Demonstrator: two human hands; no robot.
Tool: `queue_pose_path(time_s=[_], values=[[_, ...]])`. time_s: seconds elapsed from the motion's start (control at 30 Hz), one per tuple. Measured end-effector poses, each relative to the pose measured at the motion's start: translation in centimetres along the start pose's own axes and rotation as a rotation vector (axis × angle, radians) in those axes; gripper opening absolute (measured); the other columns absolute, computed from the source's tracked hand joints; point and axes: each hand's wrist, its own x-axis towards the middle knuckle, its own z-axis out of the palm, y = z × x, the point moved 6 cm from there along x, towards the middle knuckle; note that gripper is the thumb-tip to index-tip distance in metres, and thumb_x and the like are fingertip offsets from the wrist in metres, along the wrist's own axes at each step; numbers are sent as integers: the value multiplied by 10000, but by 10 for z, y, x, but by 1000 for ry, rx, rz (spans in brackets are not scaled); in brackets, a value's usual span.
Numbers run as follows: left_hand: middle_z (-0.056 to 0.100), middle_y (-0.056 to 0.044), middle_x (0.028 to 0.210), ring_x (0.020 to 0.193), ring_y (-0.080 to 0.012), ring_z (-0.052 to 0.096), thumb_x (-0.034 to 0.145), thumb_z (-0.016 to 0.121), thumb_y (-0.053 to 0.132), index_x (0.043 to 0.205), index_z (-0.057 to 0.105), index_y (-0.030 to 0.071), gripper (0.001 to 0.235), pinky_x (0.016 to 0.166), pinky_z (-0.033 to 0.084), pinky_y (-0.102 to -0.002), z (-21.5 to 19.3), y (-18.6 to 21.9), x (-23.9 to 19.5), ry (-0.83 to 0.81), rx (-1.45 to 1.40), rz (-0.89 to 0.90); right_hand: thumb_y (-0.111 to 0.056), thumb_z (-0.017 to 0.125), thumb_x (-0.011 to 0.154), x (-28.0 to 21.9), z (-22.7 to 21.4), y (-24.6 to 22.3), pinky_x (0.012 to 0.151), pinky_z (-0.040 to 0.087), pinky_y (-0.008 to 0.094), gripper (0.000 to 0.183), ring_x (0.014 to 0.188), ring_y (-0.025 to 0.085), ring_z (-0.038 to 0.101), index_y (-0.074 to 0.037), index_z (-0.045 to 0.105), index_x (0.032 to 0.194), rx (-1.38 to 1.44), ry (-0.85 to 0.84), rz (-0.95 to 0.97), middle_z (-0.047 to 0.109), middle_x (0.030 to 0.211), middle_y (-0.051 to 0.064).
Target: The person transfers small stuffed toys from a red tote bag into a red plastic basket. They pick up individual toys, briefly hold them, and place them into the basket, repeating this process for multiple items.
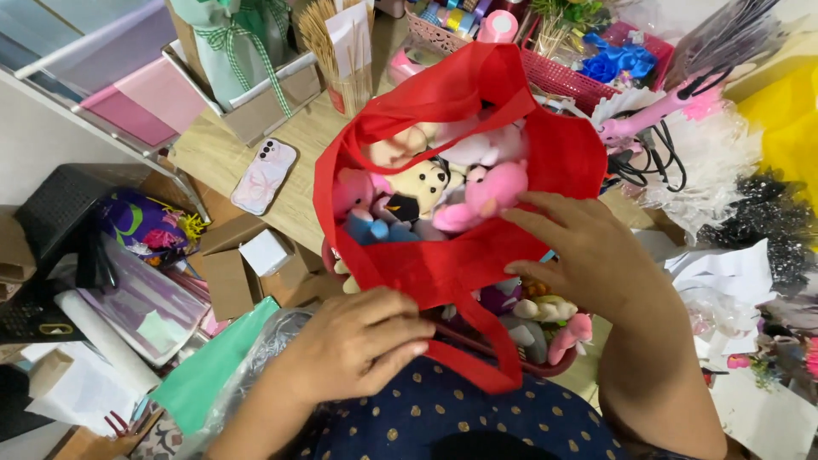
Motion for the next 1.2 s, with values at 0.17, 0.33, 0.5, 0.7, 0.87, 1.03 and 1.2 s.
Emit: queue_pose_path(time_s=[0.17, 0.33, 0.5, 0.7, 0.87, 1.03, 1.2], values=[[536, -163, 1490, 937, -285, 600, 984, 723, 260, 1320, 638, 83, 389, 664, 595, -360, 29, -23, -3, -6, 496, -160, -537, 726, 858, 23, 12, -6, 431, 585, 441, 719, 847, 336, 711, -147, 524, 1427, -100, -61, 145, 535, 1446, 155], [724, -130, 1006, 916, -279, 621, 959, 637, 276, 1263, 696, 93, 360, 716, 527, -369, 69, -56, -21, 61, 697, -146, -353, 673, 954, 38, 39, 10, 614, 560, 299, 103, 835, 202, 760, -298, 660, 1041, -520, 349, 118, 608, 1292, 7], [658, -104, 794, 836, -268, 583, 950, 671, 144, 896, 711, 84, 90, 886, 467, -430, 71, -51, -14, 190, 679, -56, -119, 722, 1009, 13, 11, 37, 860, 563, 265, 101, 1036, 162, 708, -216, 747, 1012, -273, 502, 88, 689, 1165, -43], [617, -36, 858, 1013, -210, 598, 1050, 546, 165, 897, 654, 137, 189, 1170, 317, -550, 57, -28, -7, 225, 624, 7, -502, 813, 815, 54, 18, 6, 893, 528, 437, 736, 1073, 354, 671, -208, 597, 1454, -217, 225, 101, 650, 1275, 170], [594, -3, 849, 1036, -175, 606, 1083, 510, 186, 874, 625, 171, 239, 1178, 284, -563, 65, -30, -14, 249, 592, 19, -429, 825, 810, 47, 31, 28, 853, 511, 448, 519, 976, 379, 683, -93, 657, 1169, -198, 161, 42, 683, 1065, 166], [606, -13, 940, 1058, -221, 645, 995, 601, -89, 905, 625, 124, 232, 1212, 178, -562, 53, -24, -13, 137, 523, -24, -108, 920, 886, 22, -43, 39, 771, 554, 410, 658, 1116, 419, 663, 67, 520, 1377, 315, 315, 171, 628, 1283, 294], [601, -15, 928, 1058, -220, 647, 1009, 612, -84, 897, 621, 120, 232, 1236, 141, -560, 53, -23, -10, 146, 539, -6, -219, 764, 967, 10, -43, 58, 804, 455, 333, 557, 1152, 298, 531, -38, 435, 1379, 604, 454, 336, 488, 1357, 202]])
